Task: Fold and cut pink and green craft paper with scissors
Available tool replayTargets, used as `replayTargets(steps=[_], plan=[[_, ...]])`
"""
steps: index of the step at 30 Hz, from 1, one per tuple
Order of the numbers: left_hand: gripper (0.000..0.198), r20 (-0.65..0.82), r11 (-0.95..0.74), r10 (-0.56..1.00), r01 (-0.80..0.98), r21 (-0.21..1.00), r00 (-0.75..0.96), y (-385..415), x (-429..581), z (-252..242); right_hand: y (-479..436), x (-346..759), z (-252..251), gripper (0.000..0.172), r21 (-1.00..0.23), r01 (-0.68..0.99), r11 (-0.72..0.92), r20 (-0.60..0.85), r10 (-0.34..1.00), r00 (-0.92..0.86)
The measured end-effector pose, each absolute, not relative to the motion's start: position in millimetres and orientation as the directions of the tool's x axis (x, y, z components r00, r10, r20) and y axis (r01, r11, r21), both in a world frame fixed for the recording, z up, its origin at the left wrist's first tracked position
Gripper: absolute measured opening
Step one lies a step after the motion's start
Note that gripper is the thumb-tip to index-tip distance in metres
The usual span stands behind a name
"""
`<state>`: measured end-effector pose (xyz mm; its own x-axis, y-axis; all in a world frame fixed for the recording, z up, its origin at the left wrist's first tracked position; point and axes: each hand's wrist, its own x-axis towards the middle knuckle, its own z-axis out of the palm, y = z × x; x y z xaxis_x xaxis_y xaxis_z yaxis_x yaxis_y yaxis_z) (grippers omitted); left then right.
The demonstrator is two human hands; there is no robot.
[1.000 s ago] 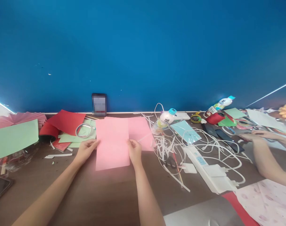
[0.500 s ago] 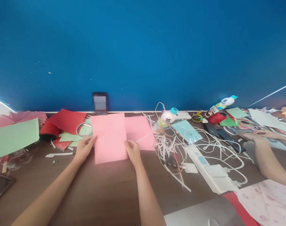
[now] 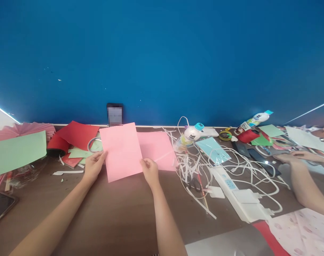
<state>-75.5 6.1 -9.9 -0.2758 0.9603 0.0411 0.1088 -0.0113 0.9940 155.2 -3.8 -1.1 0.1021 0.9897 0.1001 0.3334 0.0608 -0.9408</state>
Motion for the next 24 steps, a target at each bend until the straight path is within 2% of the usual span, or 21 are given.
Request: replayTargets(steps=[5,9,12,15,20,24], plan=[[0.036,-0.003,0.011,0.962,0.029,1.000,-0.272,7.5,-74.5,-12.5,-4.7,153.7,-1.7,0.031,-0.940,0.335,0.069,0.119,0.984,0.132],[0.039,-0.052,0.039,0.990,-0.109,0.993,-0.129,6.1,-73.1,-13.6,-5.1,152.9,-2.7,0.031,-0.973,0.230,0.001,0.040,0.985,0.166],[0.037,-0.054,0.052,0.998,-0.063,0.997,-0.025,4.6,-71.1,-12.3,-5.3,152.7,-4.0,0.032,-0.985,0.164,-0.049,-0.014,0.979,0.205],[0.035,-0.035,0.036,0.998,0.020,0.999,-0.050,4.9,-70.4,-13.0,-5.7,152.7,-4.0,0.032,-0.986,0.160,-0.055,-0.021,0.978,0.207],[0.035,-0.020,0.021,0.991,0.006,1.000,-0.130,7.7,-71.9,-18.0,-5.7,151.5,-3.8,0.030,-0.941,0.328,0.084,0.137,0.981,0.140],[0.033,-0.026,0.027,0.994,0.009,1.000,-0.106,8.1,-70.7,-18.0,-6.0,150.7,-7.7,0.027,-0.888,0.449,0.102,0.205,0.961,0.187]])
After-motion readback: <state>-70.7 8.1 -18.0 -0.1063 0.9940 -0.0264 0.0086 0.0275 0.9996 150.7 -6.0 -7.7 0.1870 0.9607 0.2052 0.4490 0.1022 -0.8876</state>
